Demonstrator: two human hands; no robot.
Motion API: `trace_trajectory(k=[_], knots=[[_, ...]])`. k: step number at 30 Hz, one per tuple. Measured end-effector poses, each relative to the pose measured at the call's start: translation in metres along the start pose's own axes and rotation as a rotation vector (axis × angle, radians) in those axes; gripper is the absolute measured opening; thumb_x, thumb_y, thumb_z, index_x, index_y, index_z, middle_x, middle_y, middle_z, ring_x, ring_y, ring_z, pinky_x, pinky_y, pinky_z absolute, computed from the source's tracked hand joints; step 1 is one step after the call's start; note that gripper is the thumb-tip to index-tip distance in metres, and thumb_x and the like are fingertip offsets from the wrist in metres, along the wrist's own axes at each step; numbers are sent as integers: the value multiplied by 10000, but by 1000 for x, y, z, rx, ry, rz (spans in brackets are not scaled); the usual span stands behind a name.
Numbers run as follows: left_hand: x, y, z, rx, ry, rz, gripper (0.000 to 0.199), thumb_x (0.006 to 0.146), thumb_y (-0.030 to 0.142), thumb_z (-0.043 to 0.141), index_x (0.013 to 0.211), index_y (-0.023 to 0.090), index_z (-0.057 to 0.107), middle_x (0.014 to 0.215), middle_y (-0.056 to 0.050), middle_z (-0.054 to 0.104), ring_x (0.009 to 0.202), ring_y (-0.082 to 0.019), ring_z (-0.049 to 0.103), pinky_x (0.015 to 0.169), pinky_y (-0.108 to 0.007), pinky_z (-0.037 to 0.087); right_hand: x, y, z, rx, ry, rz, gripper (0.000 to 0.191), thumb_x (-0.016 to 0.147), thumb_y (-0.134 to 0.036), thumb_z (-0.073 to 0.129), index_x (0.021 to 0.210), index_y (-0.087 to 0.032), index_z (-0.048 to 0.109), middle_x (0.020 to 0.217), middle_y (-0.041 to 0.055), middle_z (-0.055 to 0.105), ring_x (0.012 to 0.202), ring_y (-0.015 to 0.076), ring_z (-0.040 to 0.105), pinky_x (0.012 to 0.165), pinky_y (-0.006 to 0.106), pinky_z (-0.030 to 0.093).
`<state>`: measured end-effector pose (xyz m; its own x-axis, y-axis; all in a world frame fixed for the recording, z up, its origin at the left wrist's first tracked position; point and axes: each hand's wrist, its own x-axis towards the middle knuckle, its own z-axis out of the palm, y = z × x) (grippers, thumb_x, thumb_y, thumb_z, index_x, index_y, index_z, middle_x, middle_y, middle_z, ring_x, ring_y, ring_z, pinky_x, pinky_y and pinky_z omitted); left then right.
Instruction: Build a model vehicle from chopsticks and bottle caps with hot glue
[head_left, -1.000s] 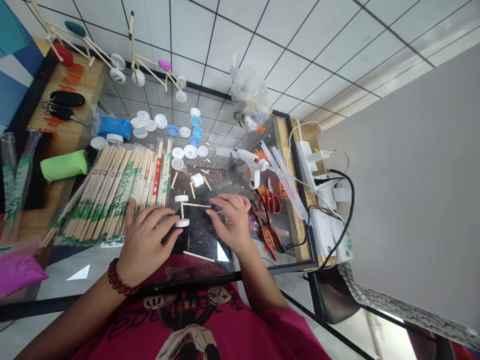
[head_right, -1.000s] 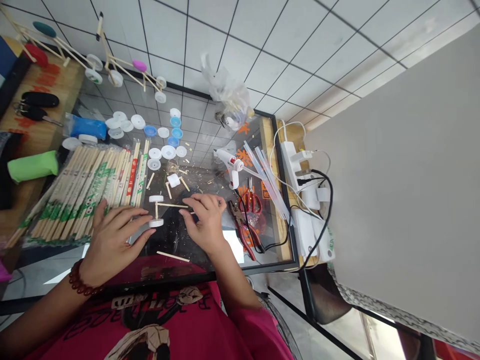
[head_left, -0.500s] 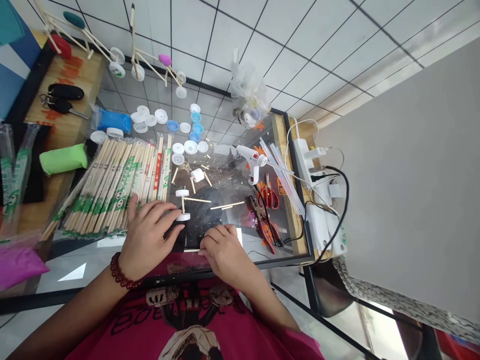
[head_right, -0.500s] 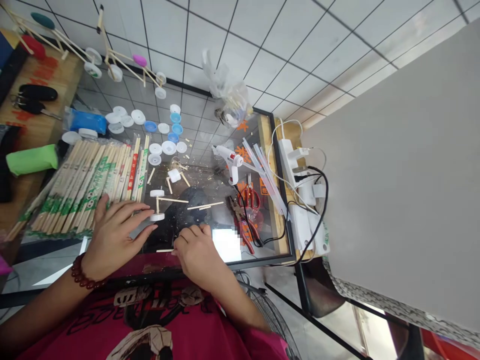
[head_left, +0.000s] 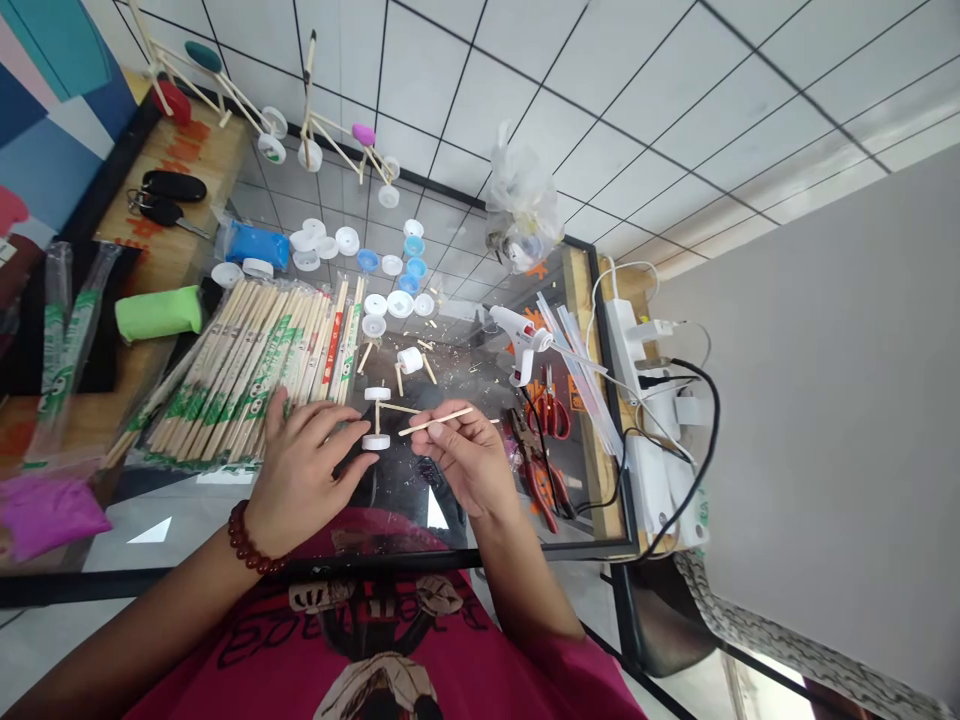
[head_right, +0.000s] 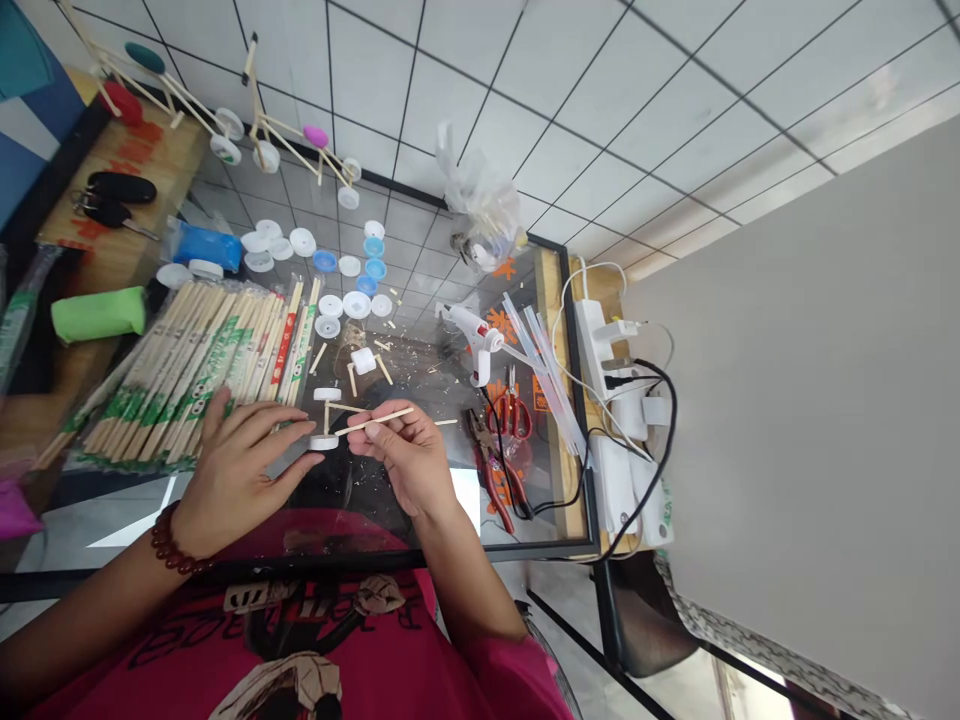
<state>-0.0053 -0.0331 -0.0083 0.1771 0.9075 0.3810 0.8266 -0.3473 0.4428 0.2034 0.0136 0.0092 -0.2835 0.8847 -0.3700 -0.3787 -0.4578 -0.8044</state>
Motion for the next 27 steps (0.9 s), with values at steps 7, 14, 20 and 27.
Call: trace_trajectory(k=[7,14,20,27], knots=[[4,6,-12,-119,78,149,146,896,148,669,999,239,719,917,-33,754,952,-243,690,1221,-652,291,-14,18,12,19,-76,52,217,777,-344,893,852,-243,717,887,-2,805,692,121,744,692,254,634],[1,10,-14,-195,39,193,192,892,109,627,901,270,732,886,-1,766,909,-223,690,1240,-667,270,-34,1,-16,-871,-131,-502,89,918,-219,739,972,-274,785,898,30,780,792,168,718,711,305,576],[4,8,-11,-129,56,175,109,863,203,736,953,265,743,923,-17,771,947,-246,699,1240,-661,275,-27,-13,-25,-1297,-24,-845,223,964,-107,615,1060,-271,733,989,46,748,919,189,679,813,352,530],[3,-1,-3,7,29,63,161,834,299,795,957,220,729,968,-62,759,977,-294,691,1186,-677,323,5,-4,-27,-1464,163,-918,148,981,-181,632,968,-279,742,890,19,697,858,185,606,825,368,404]])
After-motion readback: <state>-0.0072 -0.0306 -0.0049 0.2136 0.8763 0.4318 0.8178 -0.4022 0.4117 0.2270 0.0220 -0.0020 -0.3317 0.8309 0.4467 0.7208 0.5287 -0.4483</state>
